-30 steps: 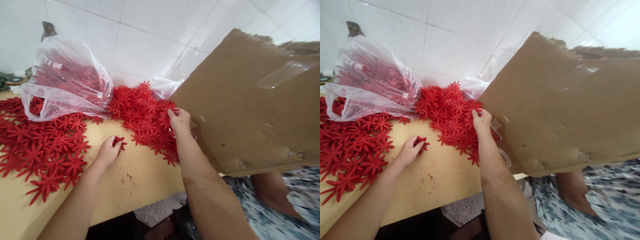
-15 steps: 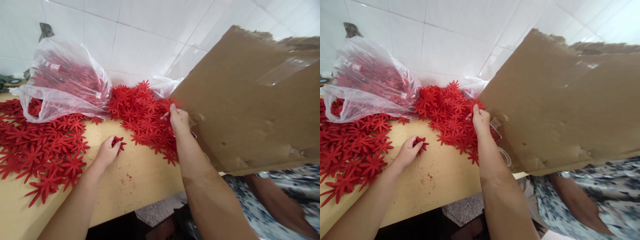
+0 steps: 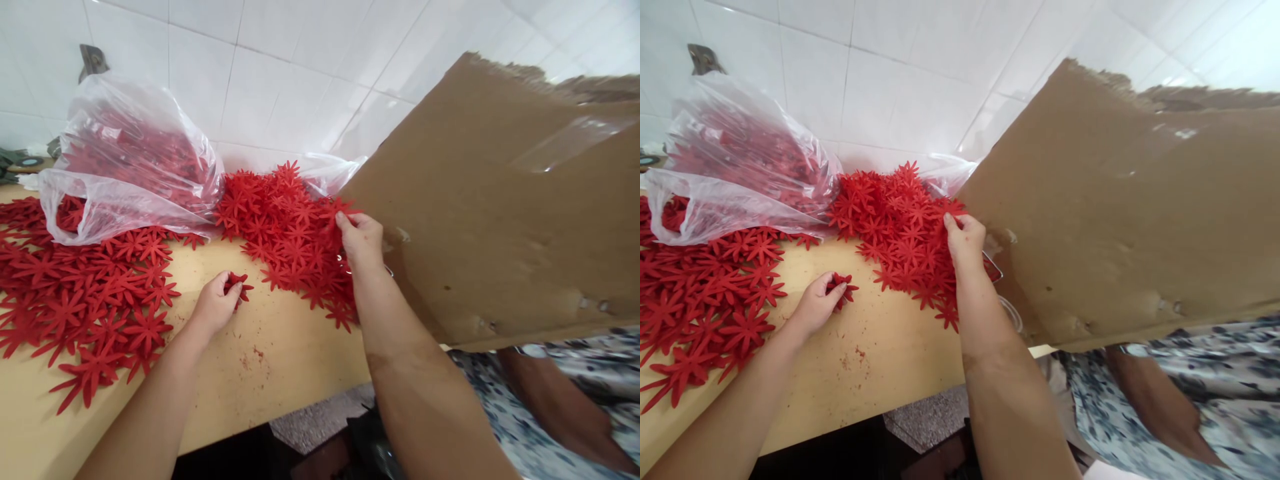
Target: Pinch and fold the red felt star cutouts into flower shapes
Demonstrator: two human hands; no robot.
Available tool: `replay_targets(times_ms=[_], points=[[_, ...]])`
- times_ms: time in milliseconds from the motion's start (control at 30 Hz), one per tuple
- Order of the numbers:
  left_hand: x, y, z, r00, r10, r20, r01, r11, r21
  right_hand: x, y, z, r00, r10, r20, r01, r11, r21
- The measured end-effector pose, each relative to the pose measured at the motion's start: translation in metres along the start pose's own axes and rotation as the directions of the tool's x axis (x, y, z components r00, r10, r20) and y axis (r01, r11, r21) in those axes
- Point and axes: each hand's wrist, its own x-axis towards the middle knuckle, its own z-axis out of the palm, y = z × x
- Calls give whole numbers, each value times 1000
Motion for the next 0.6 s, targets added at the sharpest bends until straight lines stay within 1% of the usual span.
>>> replay_targets(times_ms=[67,200,267,333,433,467,533,600], points=[[0,1,0,1000,-1,2,1,1000,9,-3,-5,0,1000,17,25,-16,999,-34],[-1,2,0,1000,-10,8,10,1000,28,-7,-9,2,999,51,9,-50,996,-69],[-1,2,0,1000,-11,13,11,1000,29,-6,-9,3,999,40,-4,-40,999,-25],[-1,2,0,1000,-9,14,8,999,36,-6,-8,5,999,37,15,-38,997,69],[-1,2,-1,1000,0,9,0,999,48,-5,-7,7,995,88,53,-96,982,165],[-1,2,-1,1000,0,8,-1,999,46,-5,-6,7,993,103,54,-111,980,164],[-1,2,-1,1000,2,7,-2,999,39,-4,-5,7,993,117,19,-118,983,139],[-1,2,0,1000,3,4,-3,999,35,-2,-2,5,995,96,-3,-95,991,89]])
